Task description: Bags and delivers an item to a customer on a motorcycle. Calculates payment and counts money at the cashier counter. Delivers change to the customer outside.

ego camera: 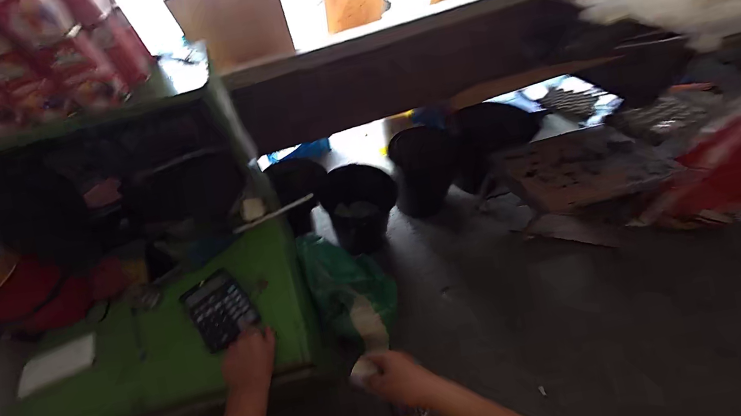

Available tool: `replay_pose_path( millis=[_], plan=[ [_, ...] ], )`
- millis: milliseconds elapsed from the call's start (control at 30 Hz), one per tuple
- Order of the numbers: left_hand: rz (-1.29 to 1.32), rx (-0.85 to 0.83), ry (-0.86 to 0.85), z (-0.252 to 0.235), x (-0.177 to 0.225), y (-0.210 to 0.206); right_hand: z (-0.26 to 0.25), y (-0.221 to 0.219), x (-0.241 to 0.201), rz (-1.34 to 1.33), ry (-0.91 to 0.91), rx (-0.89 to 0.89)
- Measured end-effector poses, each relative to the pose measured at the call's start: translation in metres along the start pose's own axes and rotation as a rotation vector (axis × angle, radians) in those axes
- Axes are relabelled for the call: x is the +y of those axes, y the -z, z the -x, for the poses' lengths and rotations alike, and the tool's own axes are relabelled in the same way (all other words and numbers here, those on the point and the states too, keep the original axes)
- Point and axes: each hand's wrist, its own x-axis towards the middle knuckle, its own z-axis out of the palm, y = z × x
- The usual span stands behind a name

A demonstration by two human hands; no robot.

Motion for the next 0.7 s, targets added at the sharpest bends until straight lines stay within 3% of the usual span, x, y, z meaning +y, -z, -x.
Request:
replay_pose_path(
  millis=[67,233,333,433,567,700],
  plan=[
    [0.082,-0.063,0.017,0.006,-0.005,0.006,0.004,0.001,-0.009,0.014,-0.017,-0.011],
    [0.153,0.002,0.027,0.0,-0.031,-0.032,-0.01,0.0,-0.01,0.068,-0.038,-0.006],
    [0.189,-0.059,0.027,0.0,-0.035,-0.033,-0.018,-0.003,-0.01,0.086,-0.032,-0.013],
    [0.329,-0.066,-0.061,0.002,-0.055,-0.03,-0.024,-0.009,-0.017,0.099,-0.03,-0.041],
    [0.612,0.164,-0.068,0.004,-0.098,-0.045,-0.028,-0.014,-0.024,0.1,-0.017,-0.072],
    [0.71,0.379,-0.051,-0.014,-0.127,-0.053,-0.027,-0.015,-0.018,0.116,-0.06,-0.102]
  ],
)
